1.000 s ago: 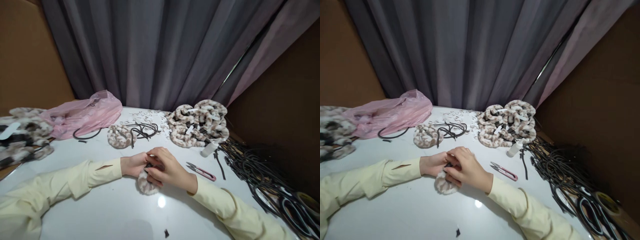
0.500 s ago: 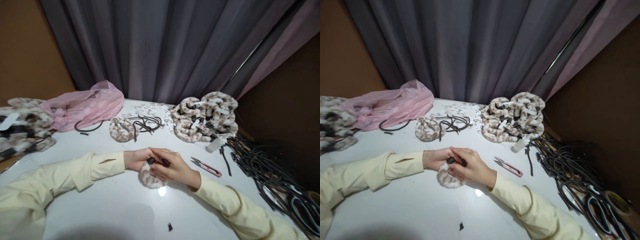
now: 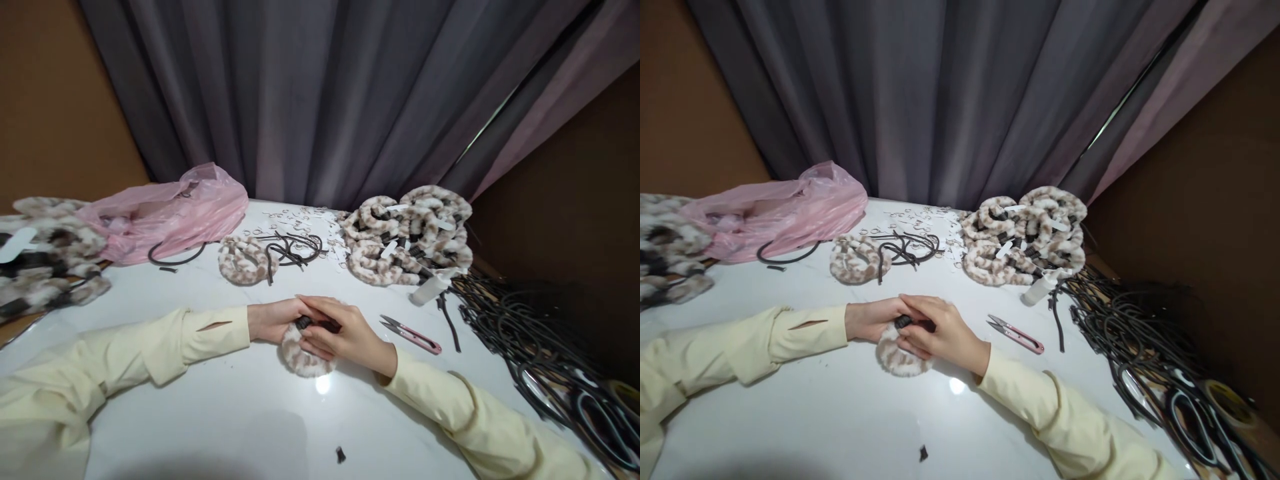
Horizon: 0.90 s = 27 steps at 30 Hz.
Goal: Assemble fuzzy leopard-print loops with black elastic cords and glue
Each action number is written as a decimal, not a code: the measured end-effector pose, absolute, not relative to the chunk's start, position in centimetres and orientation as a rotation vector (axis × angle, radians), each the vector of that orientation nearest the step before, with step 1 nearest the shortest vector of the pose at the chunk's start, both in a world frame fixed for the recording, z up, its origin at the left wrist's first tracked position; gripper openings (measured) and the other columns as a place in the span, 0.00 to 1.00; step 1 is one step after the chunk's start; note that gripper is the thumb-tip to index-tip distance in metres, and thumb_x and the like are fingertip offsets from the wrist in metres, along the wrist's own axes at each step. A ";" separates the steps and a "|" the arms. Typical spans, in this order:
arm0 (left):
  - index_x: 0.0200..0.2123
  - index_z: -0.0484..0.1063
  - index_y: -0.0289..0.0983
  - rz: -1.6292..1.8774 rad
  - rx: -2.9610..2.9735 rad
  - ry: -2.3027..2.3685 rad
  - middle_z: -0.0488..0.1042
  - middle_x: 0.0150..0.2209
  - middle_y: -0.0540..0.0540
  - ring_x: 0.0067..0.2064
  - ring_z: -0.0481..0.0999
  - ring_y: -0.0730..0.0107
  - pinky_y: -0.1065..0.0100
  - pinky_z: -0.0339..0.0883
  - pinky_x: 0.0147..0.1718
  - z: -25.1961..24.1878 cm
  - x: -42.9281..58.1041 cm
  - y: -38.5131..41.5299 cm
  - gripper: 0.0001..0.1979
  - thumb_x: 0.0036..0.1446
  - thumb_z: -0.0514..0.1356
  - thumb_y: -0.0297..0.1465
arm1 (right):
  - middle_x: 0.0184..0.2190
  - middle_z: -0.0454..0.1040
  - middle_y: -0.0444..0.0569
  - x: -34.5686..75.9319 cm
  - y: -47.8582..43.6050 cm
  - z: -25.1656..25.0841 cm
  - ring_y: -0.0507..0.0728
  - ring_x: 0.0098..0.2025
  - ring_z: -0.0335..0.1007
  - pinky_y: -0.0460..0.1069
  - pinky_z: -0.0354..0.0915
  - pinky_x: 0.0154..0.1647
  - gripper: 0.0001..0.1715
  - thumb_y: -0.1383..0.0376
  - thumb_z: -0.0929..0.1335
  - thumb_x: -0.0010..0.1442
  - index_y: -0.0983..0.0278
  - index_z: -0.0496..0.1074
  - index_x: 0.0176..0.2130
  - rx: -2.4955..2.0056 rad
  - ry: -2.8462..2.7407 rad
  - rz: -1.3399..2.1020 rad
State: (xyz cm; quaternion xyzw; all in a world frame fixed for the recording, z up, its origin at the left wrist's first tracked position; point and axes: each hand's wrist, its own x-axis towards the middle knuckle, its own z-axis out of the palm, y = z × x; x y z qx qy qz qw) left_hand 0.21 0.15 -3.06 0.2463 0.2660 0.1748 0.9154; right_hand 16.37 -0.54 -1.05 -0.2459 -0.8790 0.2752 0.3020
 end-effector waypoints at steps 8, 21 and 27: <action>0.30 0.72 0.34 0.432 0.603 0.476 0.75 0.25 0.45 0.32 0.74 0.64 0.61 0.67 0.39 -1.5 -0.2 0.2 0.08 0.44 0.55 0.23 | 0.46 0.68 0.51 16.7 -0.9 -2.0 0.55 0.48 0.65 0.50 0.66 0.47 0.31 0.68 0.66 0.58 0.58 0.55 0.59 -0.674 -2.320 0.563; 0.31 0.70 0.33 0.209 1.515 0.872 0.75 0.27 0.48 0.29 0.72 0.74 0.74 0.61 0.30 3.8 -4.2 2.0 0.10 0.54 0.58 0.35 | 0.33 0.70 0.51 16.3 -0.4 -2.3 0.55 0.35 0.63 0.50 0.65 0.35 0.11 0.69 0.66 0.58 0.65 0.64 0.43 -0.622 -2.177 0.265; 0.32 0.71 0.33 0.225 1.724 0.938 0.73 0.25 0.50 0.26 0.67 0.77 0.77 0.58 0.24 4.3 -3.9 1.4 0.13 0.55 0.57 0.38 | 0.33 0.70 0.51 16.5 -0.7 -2.1 0.55 0.34 0.63 0.50 0.65 0.34 0.10 0.71 0.65 0.59 0.64 0.64 0.43 -0.589 -2.148 0.260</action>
